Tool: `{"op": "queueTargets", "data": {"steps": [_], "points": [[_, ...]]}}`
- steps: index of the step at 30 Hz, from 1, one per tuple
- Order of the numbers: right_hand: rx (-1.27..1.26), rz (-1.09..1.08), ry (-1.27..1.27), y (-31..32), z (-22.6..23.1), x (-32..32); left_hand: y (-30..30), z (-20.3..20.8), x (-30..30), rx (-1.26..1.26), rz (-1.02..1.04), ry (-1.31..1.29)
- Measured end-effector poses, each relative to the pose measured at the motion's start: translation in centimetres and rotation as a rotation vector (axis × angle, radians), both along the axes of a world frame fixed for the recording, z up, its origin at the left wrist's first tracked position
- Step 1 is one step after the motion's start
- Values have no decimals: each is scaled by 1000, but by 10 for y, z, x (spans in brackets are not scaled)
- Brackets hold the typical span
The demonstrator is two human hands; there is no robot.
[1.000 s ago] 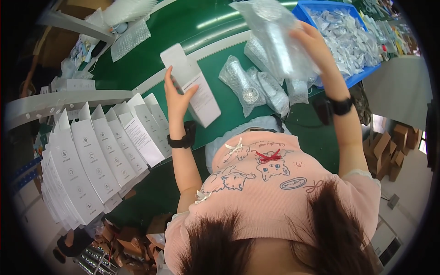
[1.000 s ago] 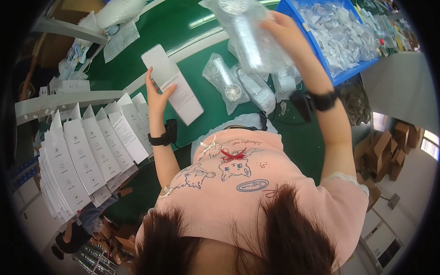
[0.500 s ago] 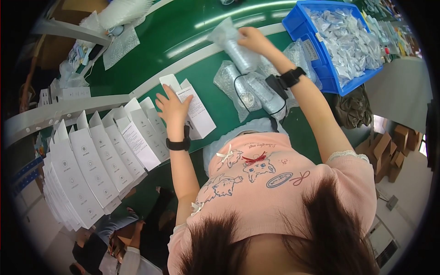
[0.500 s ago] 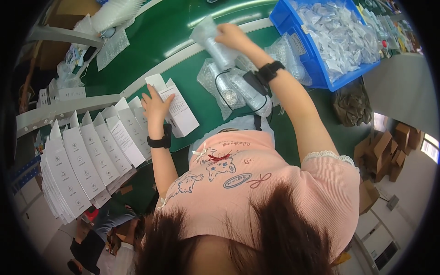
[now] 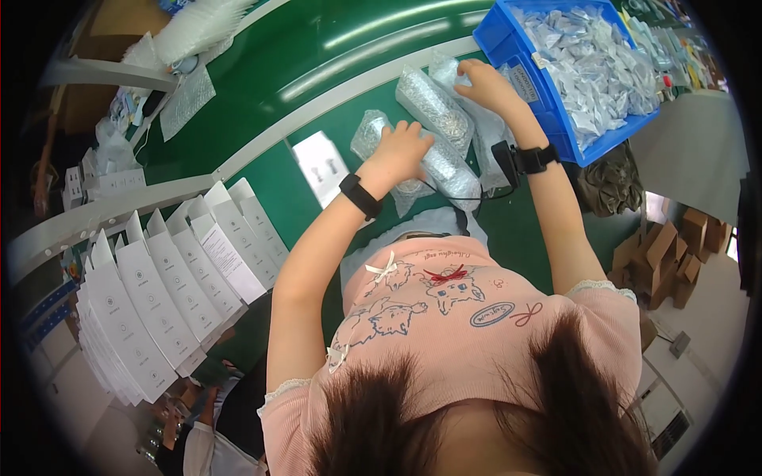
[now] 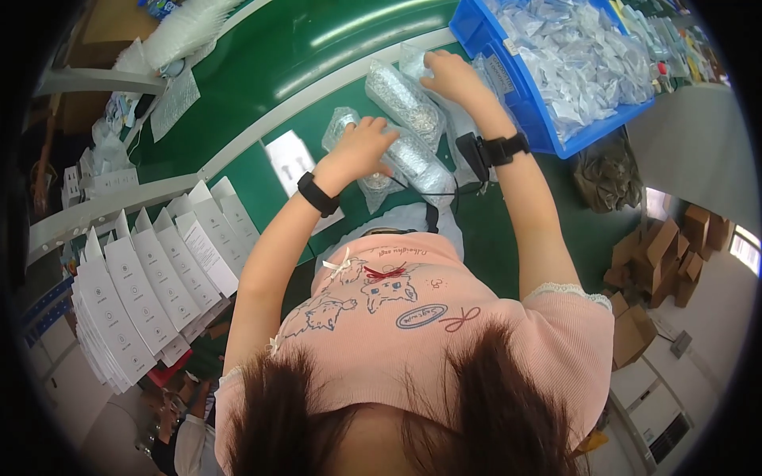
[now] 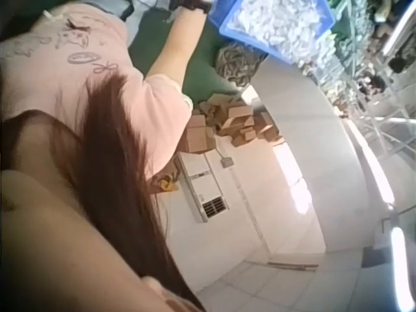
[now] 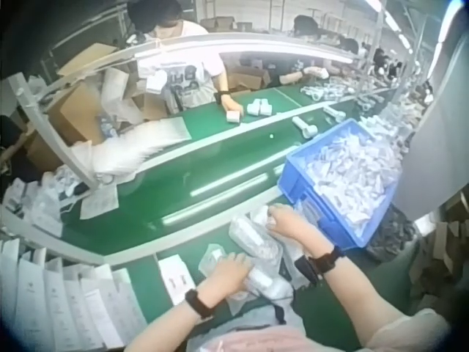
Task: The person packs small fans by hand, picking up a fan and a manual, placing them into a white box, and setting the box on the table. The person then reaches into a blue bin to gather small packets and places one into each box before closing the lids.
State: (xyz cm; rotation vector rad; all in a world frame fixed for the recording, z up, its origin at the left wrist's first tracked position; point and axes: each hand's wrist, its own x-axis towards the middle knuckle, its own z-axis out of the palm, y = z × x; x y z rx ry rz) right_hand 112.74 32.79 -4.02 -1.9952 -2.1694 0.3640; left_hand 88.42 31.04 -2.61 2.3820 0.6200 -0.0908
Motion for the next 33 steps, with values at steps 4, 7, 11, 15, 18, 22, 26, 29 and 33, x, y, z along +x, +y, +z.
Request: {"op": "queueTargets", "data": {"steps": [4, 7, 11, 15, 18, 22, 26, 29, 33], "points": [[128, -32, 230, -8, 47, -8, -1, -13, -7, 252, -151, 1], [126, -22, 421, -13, 84, -21, 7, -17, -19, 416, -98, -62], [-265, 72, 541, -27, 100, -34, 44, 4, -12, 13, 16, -197], [-142, 101, 674, -49, 87, -44, 59, 59, 4, -171, 238, -625], [-190, 57, 852, -51, 97, -51, 57, 103, 22, 11, 117, -897], [-474, 82, 937, -72, 150, -34, 21, 161, 36, -257, -65, -966], [-890, 103, 573, -124, 209, -20, -8, 159, -12, -106, 98, -958], [-1140, -156, 360, -199, 211, 9, -10, 131, -73, -156, 468, -714], [-1029, 27, -560, -328, 141, 13, -9, 19, -153, -32, 1161, -431]]}}
